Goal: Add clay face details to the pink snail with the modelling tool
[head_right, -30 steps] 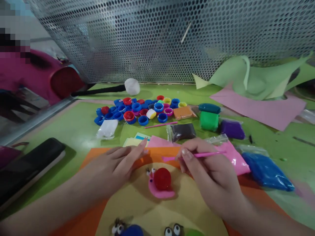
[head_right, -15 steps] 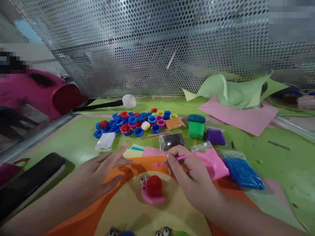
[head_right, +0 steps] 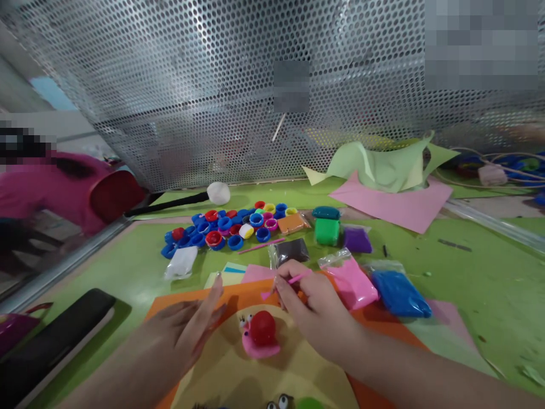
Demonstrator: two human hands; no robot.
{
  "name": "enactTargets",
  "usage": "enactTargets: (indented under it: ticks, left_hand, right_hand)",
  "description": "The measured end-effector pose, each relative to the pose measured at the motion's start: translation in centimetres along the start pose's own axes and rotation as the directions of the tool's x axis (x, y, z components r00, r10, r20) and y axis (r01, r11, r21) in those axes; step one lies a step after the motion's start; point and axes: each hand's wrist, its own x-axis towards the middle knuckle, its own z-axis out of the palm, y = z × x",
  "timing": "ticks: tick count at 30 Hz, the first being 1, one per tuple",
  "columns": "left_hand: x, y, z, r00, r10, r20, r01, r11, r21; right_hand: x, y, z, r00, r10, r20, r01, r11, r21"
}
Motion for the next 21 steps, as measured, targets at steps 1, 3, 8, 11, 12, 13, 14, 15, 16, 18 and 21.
enactTargets:
  ticks: [1,3,8,11,12,13,14,15,16,18,21]
  left_hand:
    - [-0.2,0.2,0.3,1.0,0.012,-0.02,-0.011,0.999,0.033]
    - [-0.5,0.5,0.7,0.998,0.026,-0.056,-0.02,0.995,0.101]
    - [-0.8,1.1,0.8,1.0,0.004,-0.024,0.001,0.983,0.184]
    - [-0.3,1.8,0.4,0.999,-0.02,0.047,0.01,0.978,0.209]
    - [-0.1,1.9,0.3,0.998,-0.019,0.062,0.006,0.977,0.213]
    - [0.1,2.0,0.3,0.997,-0.023,0.074,0.007,0.978,0.21]
    - [0.2,2.0,0.2,0.996,-0.031,0.081,0.014,0.98,0.198]
    - [0.2,1.9,0.2,0.995,-0.038,0.089,0.022,0.984,0.177]
    - [0.1,1.7,0.2,0.994,-0.047,0.095,0.032,0.988,0.153]
    - [-0.2,1.3,0.1,0.991,-0.075,0.109,0.062,0.991,0.122]
    - [-0.7,0.6,0.2,0.982,-0.063,0.175,0.043,0.993,0.114]
  right_hand:
    - [0.0,0.0,0.1,1.0,0.006,-0.002,-0.006,1.0,0.01]
    - [0.1,0.2,0.2,1.0,0.016,-0.007,-0.016,0.999,0.03]
    - [0.2,0.4,0.5,0.998,0.066,-0.002,-0.065,0.994,0.084]
    - [0.2,0.4,0.6,0.996,0.092,0.001,-0.092,0.989,0.118]
    - [0.2,0.4,0.6,0.995,0.098,-0.001,-0.097,0.987,0.128]
    - [0.3,0.4,0.6,0.995,0.103,-0.004,-0.101,0.985,0.138]
    - [0.3,0.4,0.7,0.994,0.11,-0.008,-0.108,0.983,0.147]
    - [0.3,0.4,0.7,0.993,0.118,-0.013,-0.114,0.981,0.157]
    - [0.4,0.4,0.7,0.992,0.128,-0.02,-0.123,0.978,0.166]
    - [0.4,0.4,0.6,0.989,0.145,-0.03,-0.137,0.973,0.185]
    - [0.4,0.5,0.7,0.987,0.16,-0.035,-0.15,0.969,0.198]
